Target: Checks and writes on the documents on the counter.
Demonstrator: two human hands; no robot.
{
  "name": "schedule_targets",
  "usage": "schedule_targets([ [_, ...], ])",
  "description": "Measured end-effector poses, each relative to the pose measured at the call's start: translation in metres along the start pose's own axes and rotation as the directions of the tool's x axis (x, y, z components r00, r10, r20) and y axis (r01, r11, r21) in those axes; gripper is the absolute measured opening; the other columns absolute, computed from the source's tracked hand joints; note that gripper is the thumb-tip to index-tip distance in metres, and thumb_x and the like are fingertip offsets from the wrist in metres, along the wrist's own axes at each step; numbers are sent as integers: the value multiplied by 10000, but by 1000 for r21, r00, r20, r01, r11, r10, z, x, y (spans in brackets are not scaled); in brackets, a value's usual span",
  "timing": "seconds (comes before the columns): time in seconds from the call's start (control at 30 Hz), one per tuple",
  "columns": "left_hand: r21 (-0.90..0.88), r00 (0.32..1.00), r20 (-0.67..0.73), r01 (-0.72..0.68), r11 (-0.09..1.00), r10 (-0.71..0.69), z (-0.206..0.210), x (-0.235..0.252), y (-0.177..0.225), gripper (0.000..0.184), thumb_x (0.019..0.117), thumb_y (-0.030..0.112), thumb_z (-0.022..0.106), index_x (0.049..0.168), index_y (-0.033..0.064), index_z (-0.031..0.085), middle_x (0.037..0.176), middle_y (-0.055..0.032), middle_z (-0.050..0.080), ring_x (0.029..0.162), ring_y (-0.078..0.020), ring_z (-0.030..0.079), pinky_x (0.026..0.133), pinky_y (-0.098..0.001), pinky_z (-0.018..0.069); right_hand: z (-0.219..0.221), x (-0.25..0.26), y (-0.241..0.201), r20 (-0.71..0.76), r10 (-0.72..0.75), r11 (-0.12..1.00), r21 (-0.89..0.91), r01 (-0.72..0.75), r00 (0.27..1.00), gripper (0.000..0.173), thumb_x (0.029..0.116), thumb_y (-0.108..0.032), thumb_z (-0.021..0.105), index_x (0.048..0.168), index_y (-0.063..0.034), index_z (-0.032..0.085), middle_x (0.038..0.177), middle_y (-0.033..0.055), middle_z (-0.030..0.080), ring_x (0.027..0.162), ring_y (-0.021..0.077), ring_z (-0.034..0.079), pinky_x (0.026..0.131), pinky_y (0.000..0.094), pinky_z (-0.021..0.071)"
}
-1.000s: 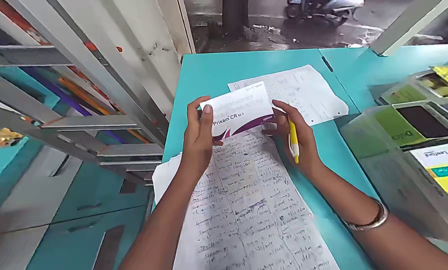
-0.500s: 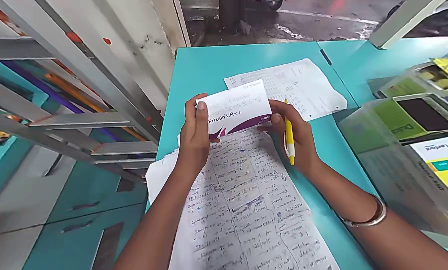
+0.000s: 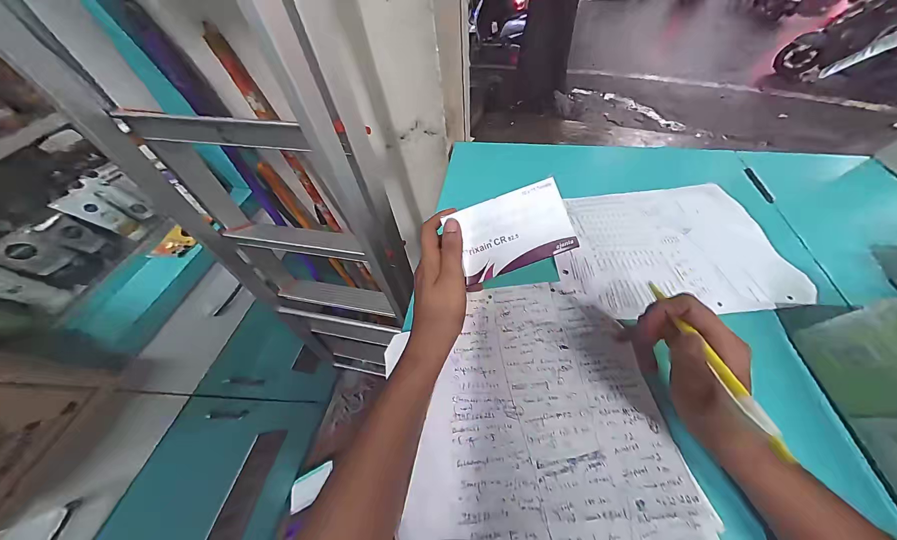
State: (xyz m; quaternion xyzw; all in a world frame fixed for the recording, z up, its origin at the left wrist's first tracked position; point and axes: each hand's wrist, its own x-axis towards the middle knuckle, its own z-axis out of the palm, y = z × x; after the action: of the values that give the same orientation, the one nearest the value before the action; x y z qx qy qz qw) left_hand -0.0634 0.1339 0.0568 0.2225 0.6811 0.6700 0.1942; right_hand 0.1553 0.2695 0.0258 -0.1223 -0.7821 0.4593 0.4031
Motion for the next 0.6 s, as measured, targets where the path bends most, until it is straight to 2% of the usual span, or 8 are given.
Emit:
schedule_targets([
  [0.07,21,1000,-12,0,1000,0,-2,4,-4,438,1118,395,296,1451,157,452,1118,-110,666,894,-185,717,695,-370,622,6,-5,-6,75,74,971,221,-89,994,567,1010,-700,295,927,-255,636,671,-146,594,574,-19,585,563,171,531],
  [0.17,93,999,31,10,996,-13,-2,7,-8,439,1116,373,312,1451,135,468,1114,-128,648,885,-193,699,685,-372,607,20,-12,-22,168,198,879,405,-250,966,701,954,-775,250,1054,-245,698,666,-137,608,545,-36,559,532,143,497],
  [0.23,125,997,58,33,992,-41,0,7,-9,441,1119,369,323,1456,126,472,1155,-142,631,895,-197,698,684,-368,607,26,-17,-26,156,248,880,376,-290,956,572,1013,-666,343,1130,-236,701,705,-136,637,548,-54,553,510,120,475],
  [0.3,144,996,71,41,989,-51,0,9,-13,439,1118,370,332,1448,121,480,1165,-141,628,896,-190,699,680,-356,606,29,-18,-25,86,239,937,241,-253,967,271,1086,-422,417,1066,-234,612,736,-155,592,584,-62,563,521,106,490],
  [0.37,155,995,78,49,987,-61,-1,10,-15,441,1116,370,345,1448,114,484,1174,-148,622,911,-203,691,693,-368,599,30,-15,-23,-14,216,967,139,-212,976,85,1038,-218,459,1031,-213,544,709,-171,564,581,-65,565,525,107,492],
  [0.4,163,995,77,48,986,-61,-1,11,-16,445,1115,374,345,1448,115,485,1179,-153,620,920,-208,692,699,-375,603,30,-13,-22,-39,203,974,115,-197,978,61,1014,-167,490,1055,-206,512,687,-185,556,582,-70,568,542,107,498],
  [0.5,174,994,89,51,983,-68,-1,12,-18,448,1112,385,348,1451,127,487,1223,-169,610,962,-220,692,731,-396,608,28,-10,-13,-20,152,986,74,-150,988,188,956,-154,614,1082,-187,478,684,-174,542,604,-72,561,586,102,506],
  [0.6,192,992,116,31,981,-54,-1,13,-23,453,1105,395,375,1448,126,498,1228,-168,622,959,-212,695,738,-390,607,26,-12,-1,65,131,990,45,-134,989,120,917,-173,677,1011,-149,606,801,-111,641,703,-45,609,628,109,520],
])
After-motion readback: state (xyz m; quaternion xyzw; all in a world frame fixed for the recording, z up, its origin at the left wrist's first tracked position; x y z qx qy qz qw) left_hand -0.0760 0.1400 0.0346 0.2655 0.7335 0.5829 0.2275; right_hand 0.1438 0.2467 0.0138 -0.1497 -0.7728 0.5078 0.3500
